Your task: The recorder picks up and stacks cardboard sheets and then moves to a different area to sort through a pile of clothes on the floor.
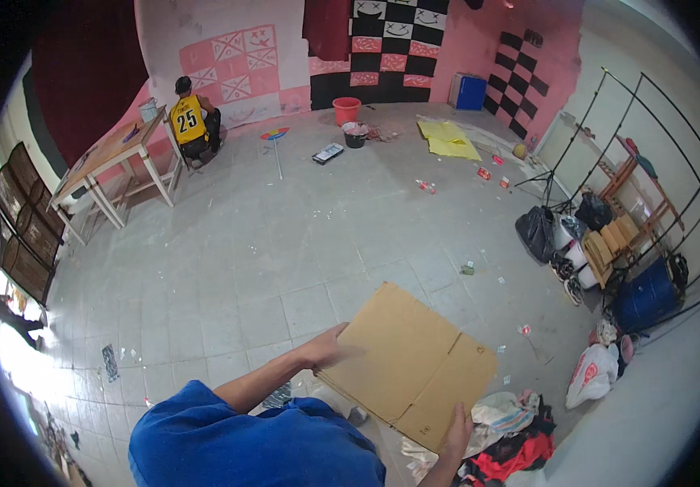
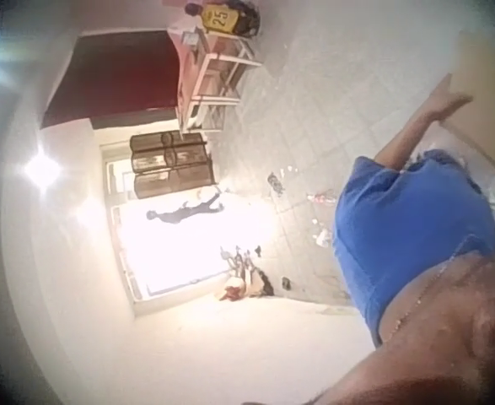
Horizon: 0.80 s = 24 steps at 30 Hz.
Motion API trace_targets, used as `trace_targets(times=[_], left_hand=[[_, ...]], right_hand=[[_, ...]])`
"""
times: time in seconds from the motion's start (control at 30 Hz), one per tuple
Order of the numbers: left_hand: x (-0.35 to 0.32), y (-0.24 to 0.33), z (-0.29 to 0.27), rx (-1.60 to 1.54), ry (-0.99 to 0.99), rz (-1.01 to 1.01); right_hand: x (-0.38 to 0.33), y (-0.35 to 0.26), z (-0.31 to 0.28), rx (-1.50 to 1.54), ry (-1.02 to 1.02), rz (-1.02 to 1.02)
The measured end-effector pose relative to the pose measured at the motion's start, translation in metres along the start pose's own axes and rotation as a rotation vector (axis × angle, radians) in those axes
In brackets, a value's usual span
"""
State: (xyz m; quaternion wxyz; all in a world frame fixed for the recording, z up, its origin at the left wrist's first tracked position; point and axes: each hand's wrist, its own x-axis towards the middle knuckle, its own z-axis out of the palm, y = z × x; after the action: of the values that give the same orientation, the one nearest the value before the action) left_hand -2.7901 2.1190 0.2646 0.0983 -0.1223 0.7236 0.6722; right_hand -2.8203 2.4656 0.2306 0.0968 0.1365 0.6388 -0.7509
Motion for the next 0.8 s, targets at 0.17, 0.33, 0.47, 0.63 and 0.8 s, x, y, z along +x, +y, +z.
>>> trace_targets(times=[0.17,0.33,0.47,0.63,0.8], left_hand=[[0.057,0.017,0.003,-0.073,0.063,-0.012],[0.146,0.042,0.011,-0.076,0.053,-0.009],[0.235,0.077,0.027,-0.113,-0.037,0.029],[0.332,0.118,0.051,-0.083,-0.171,0.051],[0.413,0.153,0.091,-0.061,-0.274,0.031]], right_hand=[[0.077,-0.029,0.011,-0.02,-0.101,0.019],[0.16,-0.048,0.007,-0.035,0.014,0.004],[0.228,-0.074,0.0,0.011,0.039,-0.024],[0.279,-0.11,-0.012,0.006,0.215,-0.089],[0.317,-0.132,-0.034,0.056,0.289,-0.036]])
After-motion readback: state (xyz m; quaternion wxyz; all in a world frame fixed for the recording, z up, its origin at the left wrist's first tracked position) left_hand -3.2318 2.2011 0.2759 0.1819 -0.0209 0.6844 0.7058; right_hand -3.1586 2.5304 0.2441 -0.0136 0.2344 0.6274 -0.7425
